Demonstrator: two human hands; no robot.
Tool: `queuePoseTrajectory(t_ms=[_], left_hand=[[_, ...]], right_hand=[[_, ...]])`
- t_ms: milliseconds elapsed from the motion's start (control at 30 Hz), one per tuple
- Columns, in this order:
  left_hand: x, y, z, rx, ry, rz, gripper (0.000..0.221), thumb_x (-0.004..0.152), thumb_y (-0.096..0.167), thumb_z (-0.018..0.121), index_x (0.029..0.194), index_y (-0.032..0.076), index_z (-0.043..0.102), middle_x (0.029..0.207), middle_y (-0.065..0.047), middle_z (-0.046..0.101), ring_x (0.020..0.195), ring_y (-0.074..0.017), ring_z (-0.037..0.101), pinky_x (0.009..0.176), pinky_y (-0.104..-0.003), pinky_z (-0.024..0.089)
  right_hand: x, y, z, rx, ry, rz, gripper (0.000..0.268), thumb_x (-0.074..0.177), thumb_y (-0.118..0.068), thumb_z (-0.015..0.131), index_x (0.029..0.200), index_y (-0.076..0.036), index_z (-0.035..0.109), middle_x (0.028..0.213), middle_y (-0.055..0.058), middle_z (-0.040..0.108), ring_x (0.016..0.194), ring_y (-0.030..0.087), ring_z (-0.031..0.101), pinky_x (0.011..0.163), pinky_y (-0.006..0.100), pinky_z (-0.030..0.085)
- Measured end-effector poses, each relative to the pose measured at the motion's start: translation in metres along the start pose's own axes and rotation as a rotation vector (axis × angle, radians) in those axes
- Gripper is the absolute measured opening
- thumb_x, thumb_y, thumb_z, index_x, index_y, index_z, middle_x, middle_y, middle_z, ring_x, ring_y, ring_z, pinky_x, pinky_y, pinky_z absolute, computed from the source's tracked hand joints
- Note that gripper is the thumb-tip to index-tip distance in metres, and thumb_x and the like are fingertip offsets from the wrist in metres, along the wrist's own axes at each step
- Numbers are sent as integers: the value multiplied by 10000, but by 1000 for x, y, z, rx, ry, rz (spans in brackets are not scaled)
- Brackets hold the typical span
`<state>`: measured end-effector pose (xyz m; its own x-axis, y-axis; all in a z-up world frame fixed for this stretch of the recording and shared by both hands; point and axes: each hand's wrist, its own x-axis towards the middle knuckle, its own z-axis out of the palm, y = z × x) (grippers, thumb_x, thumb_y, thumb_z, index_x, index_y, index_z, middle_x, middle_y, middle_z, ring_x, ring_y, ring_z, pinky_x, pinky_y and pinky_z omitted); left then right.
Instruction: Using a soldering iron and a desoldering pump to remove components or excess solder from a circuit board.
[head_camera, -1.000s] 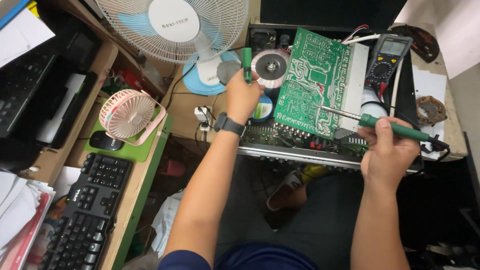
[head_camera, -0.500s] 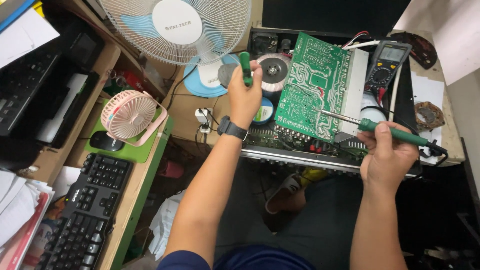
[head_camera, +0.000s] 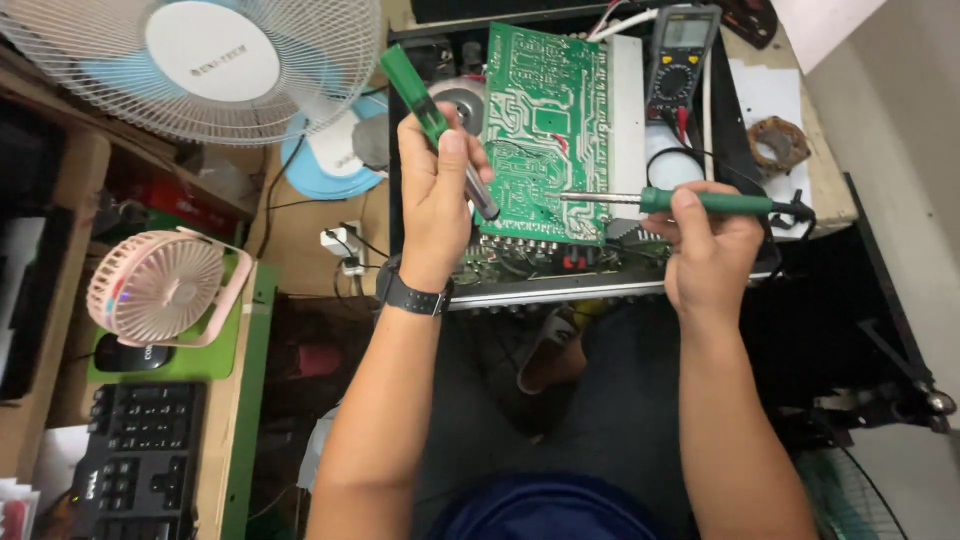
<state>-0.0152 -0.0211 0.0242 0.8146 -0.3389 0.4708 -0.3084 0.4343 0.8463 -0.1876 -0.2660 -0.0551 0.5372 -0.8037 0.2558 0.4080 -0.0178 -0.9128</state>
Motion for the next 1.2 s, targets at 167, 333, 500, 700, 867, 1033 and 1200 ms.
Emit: queuePoseTrajectory(t_ms=[167, 333, 500, 700, 867, 1033, 1200], left_hand=[[2, 3, 8, -43, -11, 99, 308, 1287, 288, 615, 1561, 161, 549, 1315, -70, 754, 1256, -187, 696, 1205, -399, 569], [-4, -10, 5, 16, 46, 81, 317, 1269, 288, 659, 1548, 201, 533, 1481, -127, 795, 1208, -141, 748, 866, -290, 635], [-8, -33, 2, -26, 141, 114, 298, 1280, 187, 585, 1544, 124, 464, 1344, -249, 797, 1147, -292, 857, 654, -306, 694], [-7, -37, -3, -104, 201, 30, 402, 1311, 291, 445, 1679, 141, 387, 1373, -241, 762, 1158, -321, 849, 751, -344, 749], [-8, -51, -5, -136, 162, 28, 403, 1303, 300, 410, 1629, 64, 411, 1379, -262, 759, 1147, -330, 855, 752, -319, 773], [-11, -51, -2, -90, 104, 80, 331, 1309, 260, 426, 1557, 42, 453, 1438, -257, 773, 1214, -325, 855, 765, -289, 787], [-11, -53, -4, -75, 106, 73, 338, 1305, 272, 388, 1540, 32, 428, 1389, -283, 780, 1160, -334, 865, 746, -289, 788]], right_hand=[[-5, -29, 12, -125, 7, 126, 107, 1137, -160, 756, 1147, -56, 731, 935, 123, 736, 750, 233, 788, 737, 343, 762], [-4, -33, 14, -145, -7, 138, 97, 1145, -160, 748, 1151, -65, 730, 958, 117, 738, 764, 240, 792, 754, 346, 760], [-3, -34, 16, -153, -9, 152, 132, 1155, -188, 757, 1177, -62, 722, 992, 121, 740, 796, 237, 798, 771, 342, 768], [8, -35, 18, -96, 4, 263, 122, 1152, -179, 755, 1192, -73, 712, 992, 111, 757, 826, 231, 810, 770, 332, 773], [13, -17, 13, -13, 8, 245, 141, 1143, -163, 790, 1194, -51, 722, 938, 104, 752, 801, 244, 847, 741, 365, 799], [11, -16, 16, 15, -11, 184, 138, 1154, -117, 798, 1197, -7, 727, 919, 114, 734, 797, 268, 880, 743, 402, 833], [10, -21, 19, -3, -25, 181, 132, 1162, -115, 794, 1196, -2, 736, 910, 92, 720, 797, 268, 880, 732, 399, 828]])
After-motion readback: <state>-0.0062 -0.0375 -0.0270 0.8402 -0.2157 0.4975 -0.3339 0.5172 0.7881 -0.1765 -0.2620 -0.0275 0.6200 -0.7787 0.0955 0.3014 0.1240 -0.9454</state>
